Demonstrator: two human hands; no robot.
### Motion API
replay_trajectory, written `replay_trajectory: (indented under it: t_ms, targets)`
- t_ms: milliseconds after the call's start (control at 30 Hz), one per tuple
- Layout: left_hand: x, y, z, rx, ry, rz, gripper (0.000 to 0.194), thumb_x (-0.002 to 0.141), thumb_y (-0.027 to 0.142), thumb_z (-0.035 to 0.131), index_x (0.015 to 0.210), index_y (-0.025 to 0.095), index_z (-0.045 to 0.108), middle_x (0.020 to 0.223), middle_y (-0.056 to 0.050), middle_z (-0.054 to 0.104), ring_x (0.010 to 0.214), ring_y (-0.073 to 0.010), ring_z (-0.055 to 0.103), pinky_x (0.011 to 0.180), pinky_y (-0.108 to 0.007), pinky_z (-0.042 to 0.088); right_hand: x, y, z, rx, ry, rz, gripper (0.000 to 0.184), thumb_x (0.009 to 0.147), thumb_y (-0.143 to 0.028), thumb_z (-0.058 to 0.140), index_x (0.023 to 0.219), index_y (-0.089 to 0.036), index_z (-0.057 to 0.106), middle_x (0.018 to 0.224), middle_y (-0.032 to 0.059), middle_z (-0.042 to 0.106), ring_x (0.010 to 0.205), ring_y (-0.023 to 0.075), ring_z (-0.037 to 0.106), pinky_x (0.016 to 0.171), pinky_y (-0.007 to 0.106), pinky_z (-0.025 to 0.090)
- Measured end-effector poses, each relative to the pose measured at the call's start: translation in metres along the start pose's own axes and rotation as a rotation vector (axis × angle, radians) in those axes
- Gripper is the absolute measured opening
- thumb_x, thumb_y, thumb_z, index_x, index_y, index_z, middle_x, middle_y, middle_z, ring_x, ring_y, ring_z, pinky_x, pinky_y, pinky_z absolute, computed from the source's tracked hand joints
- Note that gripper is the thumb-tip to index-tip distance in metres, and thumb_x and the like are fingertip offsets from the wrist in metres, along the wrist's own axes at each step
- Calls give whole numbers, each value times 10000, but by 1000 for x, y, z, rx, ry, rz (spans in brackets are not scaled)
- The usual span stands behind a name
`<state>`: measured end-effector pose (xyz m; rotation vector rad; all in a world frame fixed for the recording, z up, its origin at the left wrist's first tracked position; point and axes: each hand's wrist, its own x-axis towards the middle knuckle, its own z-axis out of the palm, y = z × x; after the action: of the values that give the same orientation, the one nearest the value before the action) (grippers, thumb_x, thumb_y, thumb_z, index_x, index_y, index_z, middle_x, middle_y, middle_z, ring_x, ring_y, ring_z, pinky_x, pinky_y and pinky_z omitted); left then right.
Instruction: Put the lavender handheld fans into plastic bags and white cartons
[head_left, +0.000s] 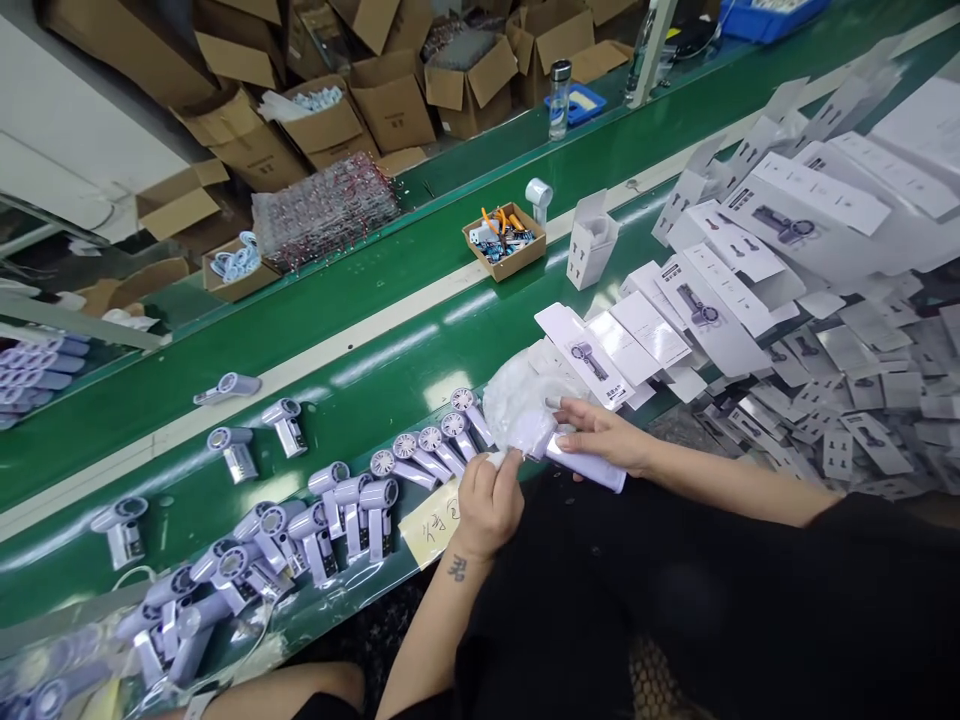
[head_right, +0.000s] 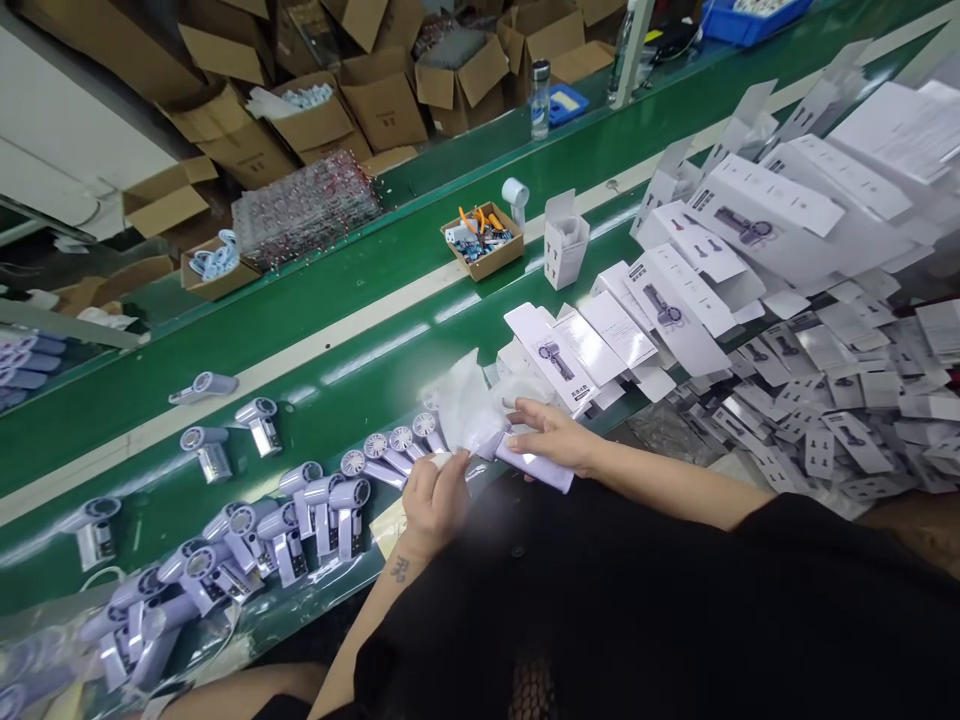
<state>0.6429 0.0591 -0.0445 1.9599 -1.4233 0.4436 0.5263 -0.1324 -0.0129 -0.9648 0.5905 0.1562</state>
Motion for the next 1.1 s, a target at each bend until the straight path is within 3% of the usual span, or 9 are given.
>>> replay_trajectory:
  t_ms: [167, 333, 467, 600, 700, 767, 900, 1033, 1100]
  targets:
    - [-5, 9, 28, 95, 27, -203, 99, 845, 118, 526, 868, 148, 618, 689, -48, 557, 643, -150, 544, 612, -256, 438, 2, 8, 5, 8, 121, 27, 454, 736, -279, 693, 1157, -222, 534, 1188, 77, 554, 698, 143, 624, 485, 278, 576]
    - [7, 28, 38, -138, -181, -164, 92, 824, 159, 525, 811, 192, 609, 667, -25, 587, 644, -146, 577, 637, -246, 457, 12, 6, 2, 128, 198, 47, 290, 693, -218, 687, 917, -187, 505, 785, 1, 608, 603, 144, 616, 479, 268, 557]
    - [17, 33, 26, -301, -233, -508, 118, 813, 189, 522, 881, 185, 618, 752, -32, 657, 682, -146, 615, 653, -249, 472, 11, 1, 0, 238, 133, 226, 280, 735, -200, 662, 919, -186, 452, 776, 22, 621, 619, 165, 635, 505, 306, 562]
    - [38, 35, 15, -635, -366, -872, 160, 798, 321, 593, 867, 179, 622, 599, 23, 598, 512, -98, 539, 509, -201, 416, 10, -1, -6, 215, -9, 348, 252, 730, -173, 657, 884, -175, 458, 791, 25, 628, 663, 160, 639, 598, 330, 563]
    - [59, 35, 7, -883, -336, -1160, 225, 739, 361, 661, 821, 160, 600, 496, 61, 507, 405, -61, 444, 398, -162, 326, 9, -12, -15, -131, 52, 347, 197, 775, -277, 640, 783, -166, 478, 656, -16, 567, 551, 107, 549, 483, 206, 446]
    - [71, 34, 1, -1028, -288, -1248, 257, 683, 345, 712, 796, 150, 588, 508, 62, 510, 388, -46, 430, 366, -146, 289, 6, -31, -21, -491, 73, 257, 232, 801, -355, 617, 739, -164, 500, 561, -47, 483, 478, 77, 446, 425, 175, 320]
    - [87, 33, -4, -1095, -223, -1279, 260, 641, 309, 731, 781, 145, 585, 527, 57, 529, 375, -39, 430, 342, -133, 275, -12, -75, -23, -994, -110, -36, 245, 869, -388, 510, 771, -165, 534, 640, -23, 530, 556, 90, 457, 504, 195, 309]
    - [91, 40, -3, -971, -432, -1275, 220, 631, 283, 718, 739, 136, 595, 459, 54, 505, 358, -50, 414, 336, -141, 284, -32, -97, -17, -1313, -202, -186, 276, 889, -315, 442, 668, -157, 488, 639, 3, 521, 565, 98, 422, 544, 227, 293]
    - [90, 43, -10, -947, -433, -1252, 212, 669, 306, 704, 756, 143, 601, 459, 50, 505, 374, -55, 425, 354, -142, 299, -38, -104, -18, -1335, -181, -211, 268, 889, -290, 425, 658, -161, 470, 621, -1, 501, 556, 99, 404, 542, 232, 286]
